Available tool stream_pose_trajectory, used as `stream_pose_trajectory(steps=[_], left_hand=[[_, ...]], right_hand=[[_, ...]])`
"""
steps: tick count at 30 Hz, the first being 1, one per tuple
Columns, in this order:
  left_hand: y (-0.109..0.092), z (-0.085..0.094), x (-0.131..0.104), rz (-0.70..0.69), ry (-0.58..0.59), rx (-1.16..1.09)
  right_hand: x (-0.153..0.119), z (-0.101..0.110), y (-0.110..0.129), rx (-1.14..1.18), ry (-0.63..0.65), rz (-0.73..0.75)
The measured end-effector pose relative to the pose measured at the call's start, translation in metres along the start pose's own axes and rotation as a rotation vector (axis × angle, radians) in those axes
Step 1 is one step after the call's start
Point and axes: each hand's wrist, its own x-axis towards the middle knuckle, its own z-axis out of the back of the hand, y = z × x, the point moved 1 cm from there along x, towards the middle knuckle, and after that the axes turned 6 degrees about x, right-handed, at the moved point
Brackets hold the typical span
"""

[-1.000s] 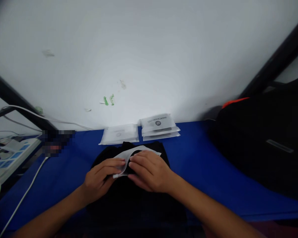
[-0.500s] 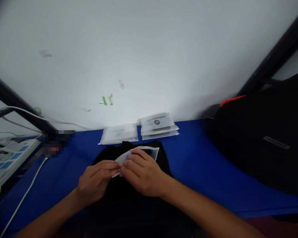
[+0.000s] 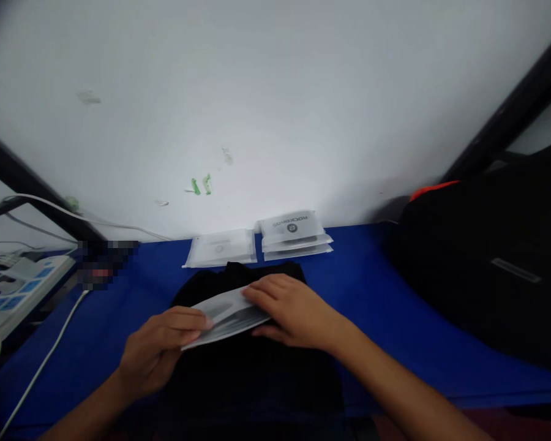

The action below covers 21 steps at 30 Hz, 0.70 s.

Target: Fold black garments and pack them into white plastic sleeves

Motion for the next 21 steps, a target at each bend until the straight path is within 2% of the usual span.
stream_pose_trajectory(steps=[2,3,6,7,9,12,14,16,17,19,21], left_hand=[[-0.001,0.003,-0.001,0.017,0.003,0.046],[0.000,0.006,-0.003,0.054,-0.013,0.094],[0.004,0.018,-0.016,0.229,-0.069,0.267],[0.005,0.021,-0.023,0.279,-0.049,0.294],[0.007,0.022,-0.039,0.338,0.107,0.289],[0.008,0.017,-0.060,0.367,0.479,0.270],[0.009,0.015,-0.070,0.387,0.644,0.284],[0.009,0.015,-0.075,0.417,0.727,0.277],[0.009,0.017,-0.076,0.435,0.752,0.267],[0.008,0.020,-0.077,0.461,0.790,0.246],[0.008,0.024,-0.078,0.478,0.811,0.230]], right_hand=[[0.008,-0.003,0.006,-0.027,0.056,0.036],[0.010,-0.002,0.007,-0.046,0.043,0.048],[0.010,0.017,-0.006,-0.151,-0.137,0.081],[0.008,0.027,-0.014,-0.207,-0.218,0.089],[0.006,0.044,-0.037,-0.356,-0.344,0.038],[0.002,0.054,-0.083,-0.574,-0.419,-0.150],[-0.002,0.046,-0.116,-0.648,-0.322,-0.289],[-0.009,0.033,-0.144,-0.657,-0.135,-0.382],[-0.013,0.027,-0.154,-0.652,-0.091,-0.428],[-0.021,0.019,-0.166,-0.625,-0.055,-0.462],[-0.026,0.018,-0.164,-0.587,-0.077,-0.460]])
